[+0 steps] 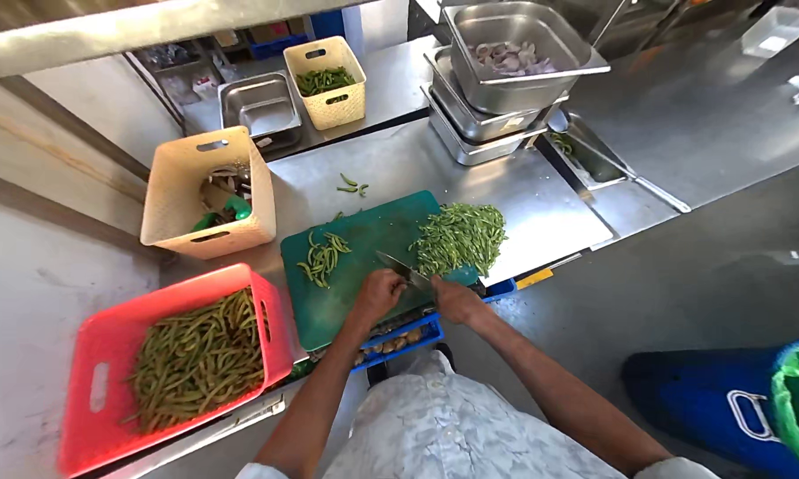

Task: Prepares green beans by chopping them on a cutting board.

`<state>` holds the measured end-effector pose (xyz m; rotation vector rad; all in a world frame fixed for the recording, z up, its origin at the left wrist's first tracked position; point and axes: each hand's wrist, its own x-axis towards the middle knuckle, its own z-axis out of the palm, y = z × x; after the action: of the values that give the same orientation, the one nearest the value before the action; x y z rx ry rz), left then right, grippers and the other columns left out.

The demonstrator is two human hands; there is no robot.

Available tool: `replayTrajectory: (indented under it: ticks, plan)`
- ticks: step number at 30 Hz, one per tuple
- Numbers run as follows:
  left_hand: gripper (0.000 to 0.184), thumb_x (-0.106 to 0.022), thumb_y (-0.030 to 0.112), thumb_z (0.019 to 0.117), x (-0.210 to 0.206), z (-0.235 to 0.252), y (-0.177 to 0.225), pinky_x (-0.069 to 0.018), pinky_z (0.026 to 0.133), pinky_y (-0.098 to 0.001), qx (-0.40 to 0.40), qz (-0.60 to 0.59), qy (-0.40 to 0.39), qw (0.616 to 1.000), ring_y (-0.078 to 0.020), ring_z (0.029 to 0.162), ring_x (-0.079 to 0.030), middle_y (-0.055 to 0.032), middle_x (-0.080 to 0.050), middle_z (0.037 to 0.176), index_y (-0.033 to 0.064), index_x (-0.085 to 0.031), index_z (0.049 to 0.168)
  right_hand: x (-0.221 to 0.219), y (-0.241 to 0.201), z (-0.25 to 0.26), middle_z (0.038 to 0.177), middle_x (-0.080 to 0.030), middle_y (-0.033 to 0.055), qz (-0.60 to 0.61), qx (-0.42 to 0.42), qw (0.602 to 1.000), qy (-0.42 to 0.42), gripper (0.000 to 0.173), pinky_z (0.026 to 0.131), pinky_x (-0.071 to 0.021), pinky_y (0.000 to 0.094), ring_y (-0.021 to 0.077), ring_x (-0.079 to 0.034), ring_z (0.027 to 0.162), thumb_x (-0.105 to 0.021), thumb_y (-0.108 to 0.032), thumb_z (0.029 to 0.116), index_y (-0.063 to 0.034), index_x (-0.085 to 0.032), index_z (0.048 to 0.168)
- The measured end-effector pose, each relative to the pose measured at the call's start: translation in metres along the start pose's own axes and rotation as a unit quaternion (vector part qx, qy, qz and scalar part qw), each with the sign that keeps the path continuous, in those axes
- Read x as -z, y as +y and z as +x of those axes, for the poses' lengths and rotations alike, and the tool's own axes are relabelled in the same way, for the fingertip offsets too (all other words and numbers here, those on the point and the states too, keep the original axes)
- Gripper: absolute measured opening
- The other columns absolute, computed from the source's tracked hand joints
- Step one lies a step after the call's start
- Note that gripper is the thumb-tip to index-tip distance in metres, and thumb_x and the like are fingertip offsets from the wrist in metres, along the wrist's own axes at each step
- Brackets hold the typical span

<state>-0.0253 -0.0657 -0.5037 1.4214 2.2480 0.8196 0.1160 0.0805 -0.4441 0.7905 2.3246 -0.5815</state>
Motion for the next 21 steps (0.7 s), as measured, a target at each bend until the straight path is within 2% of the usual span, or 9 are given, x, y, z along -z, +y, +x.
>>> replayTrajectory:
  ticks: [3, 5, 7, 12, 15, 18, 20, 21]
  plan:
    - [0.015, -0.066, 0.014, 0.0995, 0.001, 0.008, 0.002, -0.0573, 0.095, -0.0422, -0.016, 0.022, -0.04, 0.999, -0.0235, 0.097, -0.071, -0.0101, -0.074, 0.098, 0.0068, -0.078, 0.102, 0.015, -0.003, -0.018, 0.114, -0.07, 0.0191, -0.043, -0.001, 0.999, 0.015, 0.046, 0.081, -0.0575, 0.0609, 0.0413, -0.07, 0.104, -0.058, -0.014, 0.0997, -0.0187, -0.05, 0.144]
    - [0.015, -0.065, 0.012, 0.0999, 0.002, 0.01, 0.0, -0.0564, 0.097, -0.0431, -0.04, 0.027, -0.051, 0.998, -0.0249, 0.099, -0.071, -0.0107, -0.075, 0.098, 0.006, -0.078, 0.102, 0.009, -0.003, -0.018, 0.111, -0.07, 0.0184, -0.029, 0.001, 1.0, 0.008, 0.045, 0.08, -0.0572, 0.0606, 0.0404, -0.07, 0.102, -0.06, -0.015, 0.0989, -0.0169, -0.049, 0.142]
    - [0.013, -0.066, 0.011, 0.0989, -0.001, 0.009, -0.006, -0.0573, 0.097, -0.043, -0.065, 0.025, -0.037, 0.997, -0.0241, 0.099, -0.072, -0.0098, -0.075, 0.098, 0.006, -0.078, 0.1, -0.004, 0.0, -0.004, 0.11, -0.069, 0.0194, 0.008, 0.014, 1.0, -0.004, 0.043, 0.08, -0.0577, 0.0616, 0.0408, -0.071, 0.099, -0.062, -0.015, 0.0988, -0.0143, -0.047, 0.139]
    - [0.014, -0.065, 0.012, 0.0998, -0.002, 0.01, -0.01, -0.055, 0.1, -0.0411, -0.075, 0.018, -0.031, 0.997, -0.0229, 0.102, -0.07, -0.0092, -0.075, 0.099, 0.0066, -0.078, 0.1, 0.021, 0.0, -0.014, 0.113, -0.07, 0.0186, -0.041, 0.015, 0.999, -0.008, 0.044, 0.082, -0.0563, 0.0619, 0.0407, -0.07, 0.104, -0.062, -0.016, 0.0984, -0.018, -0.052, 0.141]
    - [0.013, -0.066, 0.009, 0.0987, -0.008, 0.006, -0.014, -0.0554, 0.1, -0.0408, -0.099, 0.016, -0.016, 0.995, -0.0225, 0.103, -0.07, -0.0087, -0.075, 0.099, 0.0065, -0.078, 0.1, -0.004, 0.004, -0.001, 0.116, -0.068, 0.0207, 0.025, 0.021, 0.999, -0.03, 0.045, 0.085, -0.0565, 0.0619, 0.0411, -0.069, 0.104, -0.062, -0.017, 0.1003, -0.0126, -0.047, 0.142]
    - [0.015, -0.065, 0.013, 0.1005, -0.006, -0.003, -0.015, -0.0584, 0.096, -0.0409, -0.069, -0.001, 0.055, 0.996, -0.0212, 0.099, -0.072, -0.008, -0.076, 0.1, 0.0076, -0.078, 0.106, -0.001, 0.005, -0.004, 0.11, -0.07, 0.0196, 0.029, 0.036, 0.999, 0.013, 0.038, 0.083, -0.057, 0.0612, 0.0404, -0.07, 0.101, -0.06, -0.018, 0.1007, -0.0135, -0.052, 0.138]
    - [0.019, -0.064, 0.017, 0.1027, 0.005, -0.02, -0.011, -0.0615, 0.09, -0.042, 0.0, -0.025, 0.168, 0.985, -0.0209, 0.096, -0.074, -0.0091, -0.076, 0.104, 0.0079, -0.078, 0.112, -0.003, 0.003, -0.015, 0.105, -0.07, 0.0186, 0.073, 0.048, 0.995, 0.049, 0.035, 0.082, -0.0579, 0.0595, 0.0391, -0.071, 0.097, -0.056, -0.021, 0.1033, -0.0125, -0.05, 0.137]
    - [0.021, -0.063, 0.02, 0.1034, 0.007, -0.028, -0.01, -0.0629, 0.087, -0.0416, 0.04, -0.036, 0.236, 0.97, -0.0199, 0.095, -0.074, -0.0088, -0.077, 0.105, 0.0085, -0.078, 0.113, -0.008, 0.001, -0.021, 0.107, -0.07, 0.0189, 0.091, 0.054, 0.993, 0.048, 0.036, 0.084, -0.0576, 0.059, 0.0389, -0.071, 0.1, -0.053, -0.024, 0.1055, -0.0116, -0.049, 0.139]
